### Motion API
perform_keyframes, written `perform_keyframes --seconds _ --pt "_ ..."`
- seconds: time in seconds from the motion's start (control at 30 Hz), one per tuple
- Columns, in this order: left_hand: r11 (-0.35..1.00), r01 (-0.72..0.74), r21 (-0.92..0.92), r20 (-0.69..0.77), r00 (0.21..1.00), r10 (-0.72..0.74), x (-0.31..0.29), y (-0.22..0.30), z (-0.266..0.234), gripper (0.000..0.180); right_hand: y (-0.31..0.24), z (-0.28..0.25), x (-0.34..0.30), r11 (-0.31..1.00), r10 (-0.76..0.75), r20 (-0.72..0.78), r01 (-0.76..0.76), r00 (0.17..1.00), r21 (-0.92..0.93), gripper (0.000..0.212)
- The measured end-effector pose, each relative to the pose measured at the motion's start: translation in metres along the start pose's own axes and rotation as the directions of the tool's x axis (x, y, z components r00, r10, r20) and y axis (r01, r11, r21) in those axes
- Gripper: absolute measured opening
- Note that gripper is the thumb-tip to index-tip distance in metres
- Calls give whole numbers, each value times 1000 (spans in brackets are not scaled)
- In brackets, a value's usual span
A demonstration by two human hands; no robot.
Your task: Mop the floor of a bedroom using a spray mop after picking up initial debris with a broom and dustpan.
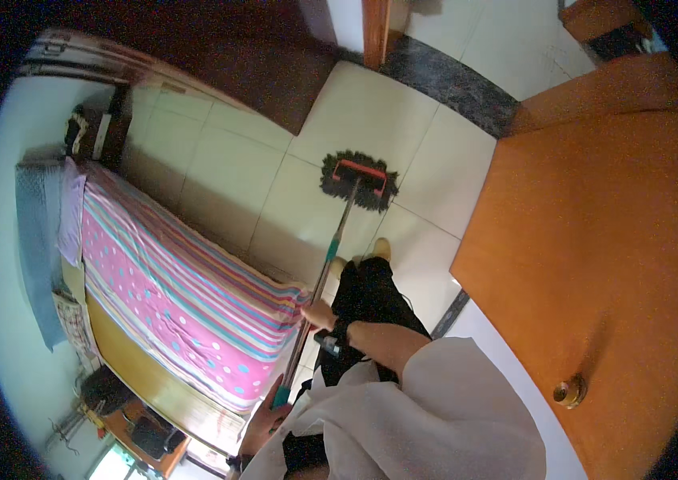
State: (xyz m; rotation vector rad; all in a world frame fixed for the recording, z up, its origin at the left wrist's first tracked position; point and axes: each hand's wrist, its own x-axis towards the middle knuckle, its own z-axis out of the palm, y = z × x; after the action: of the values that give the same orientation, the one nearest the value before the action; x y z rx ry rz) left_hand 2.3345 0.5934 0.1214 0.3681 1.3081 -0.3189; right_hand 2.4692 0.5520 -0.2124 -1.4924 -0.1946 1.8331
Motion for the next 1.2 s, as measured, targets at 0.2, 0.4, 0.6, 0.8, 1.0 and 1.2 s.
perform_keyframes --seconds 0.2,0.4,0.6,0.8,1.0,1.2 --pt "970 -211 -123 41 975 217 99 32 33 51 -77 -93 57 999 -25 -95 23 995 -22 34" --pt "923 -318 -218 28 943 332 119 45 34 50 -146 -79 63 991 56 -303 -17 951 129 32" --pt "946 -229 -231 89 963 255 98 -59 -14 51 6 -57 72 715 -472 172 490 864 -498 36" --pt "991 -126 35 -42 991 127 3 -190 -107 53 163 101 23 478 50 297 238 954 -845 49" --pt "998 -18 -57 -151 988 9 -90 -308 -175 53 234 252 -103 899 431 585 -276 687 -339 44" --pt "996 48 -80 -151 987 -60 -102 -323 -178 54 242 273 -160 827 550 579 -489 601 -279 35"
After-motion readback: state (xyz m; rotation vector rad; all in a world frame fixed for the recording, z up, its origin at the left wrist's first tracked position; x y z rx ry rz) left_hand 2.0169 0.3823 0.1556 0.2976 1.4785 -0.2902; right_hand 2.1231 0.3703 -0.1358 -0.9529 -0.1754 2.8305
